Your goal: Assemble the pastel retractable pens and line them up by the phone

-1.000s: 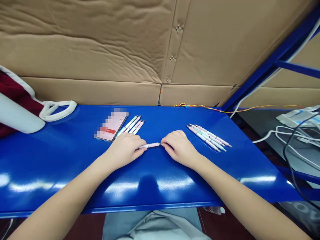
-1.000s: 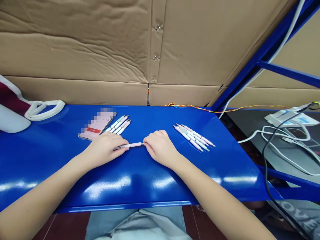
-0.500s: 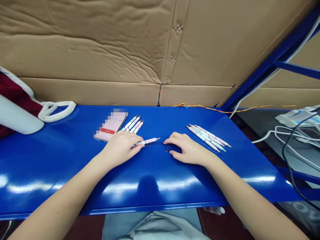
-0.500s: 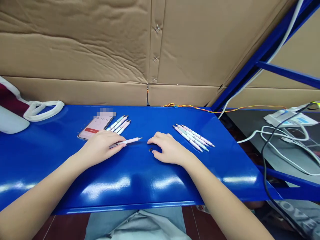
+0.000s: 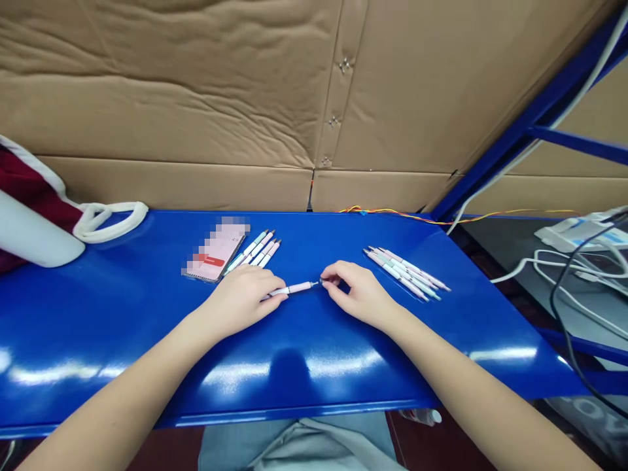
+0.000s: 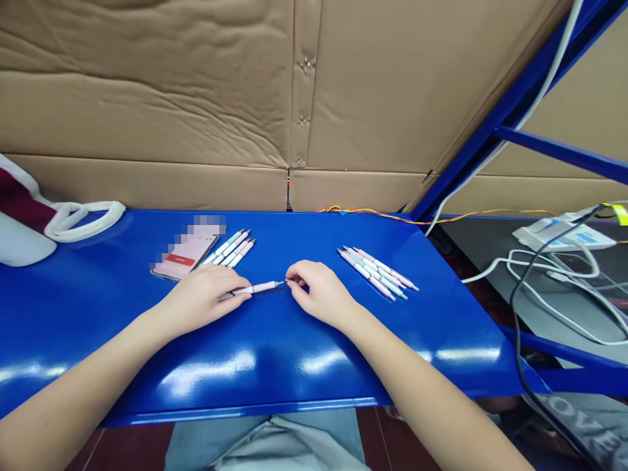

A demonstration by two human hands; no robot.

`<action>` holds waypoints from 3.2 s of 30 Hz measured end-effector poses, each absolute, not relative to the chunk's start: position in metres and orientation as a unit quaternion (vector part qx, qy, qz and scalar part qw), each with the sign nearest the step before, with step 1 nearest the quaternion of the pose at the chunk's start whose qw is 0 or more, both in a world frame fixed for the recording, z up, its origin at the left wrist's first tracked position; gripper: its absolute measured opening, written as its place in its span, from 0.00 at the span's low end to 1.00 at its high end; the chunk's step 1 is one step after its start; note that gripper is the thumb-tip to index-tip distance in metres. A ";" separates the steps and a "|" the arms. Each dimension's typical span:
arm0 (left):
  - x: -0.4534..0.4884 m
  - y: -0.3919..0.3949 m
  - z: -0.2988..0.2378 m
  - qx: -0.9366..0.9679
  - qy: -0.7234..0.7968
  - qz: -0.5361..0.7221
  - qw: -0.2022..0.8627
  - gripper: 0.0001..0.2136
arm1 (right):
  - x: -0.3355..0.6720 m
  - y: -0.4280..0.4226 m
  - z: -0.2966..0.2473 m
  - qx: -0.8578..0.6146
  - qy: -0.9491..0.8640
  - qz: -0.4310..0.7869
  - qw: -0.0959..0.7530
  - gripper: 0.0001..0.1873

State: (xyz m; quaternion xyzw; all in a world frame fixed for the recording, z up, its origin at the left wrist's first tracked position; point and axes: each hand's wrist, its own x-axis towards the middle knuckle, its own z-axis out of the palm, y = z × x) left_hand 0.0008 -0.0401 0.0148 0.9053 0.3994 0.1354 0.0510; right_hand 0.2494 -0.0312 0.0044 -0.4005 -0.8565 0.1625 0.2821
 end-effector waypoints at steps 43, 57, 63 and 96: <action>0.007 -0.047 0.015 0.893 0.410 0.164 0.091 0.09 | 0.244 -0.036 0.005 -0.416 -0.855 0.206 0.230 0.06; 0.008 -0.048 0.015 0.890 0.409 0.169 0.115 0.09 | 0.246 -0.037 0.008 -0.388 -0.878 0.180 0.214 0.09; 0.009 -0.047 0.015 0.885 0.414 0.168 0.131 0.09 | 0.245 -0.038 0.009 -0.396 -0.877 0.182 0.201 0.08; -0.003 -0.011 0.000 0.814 0.560 0.147 -0.041 0.06 | 0.298 -0.001 0.014 -0.673 -0.737 -0.060 0.034 0.07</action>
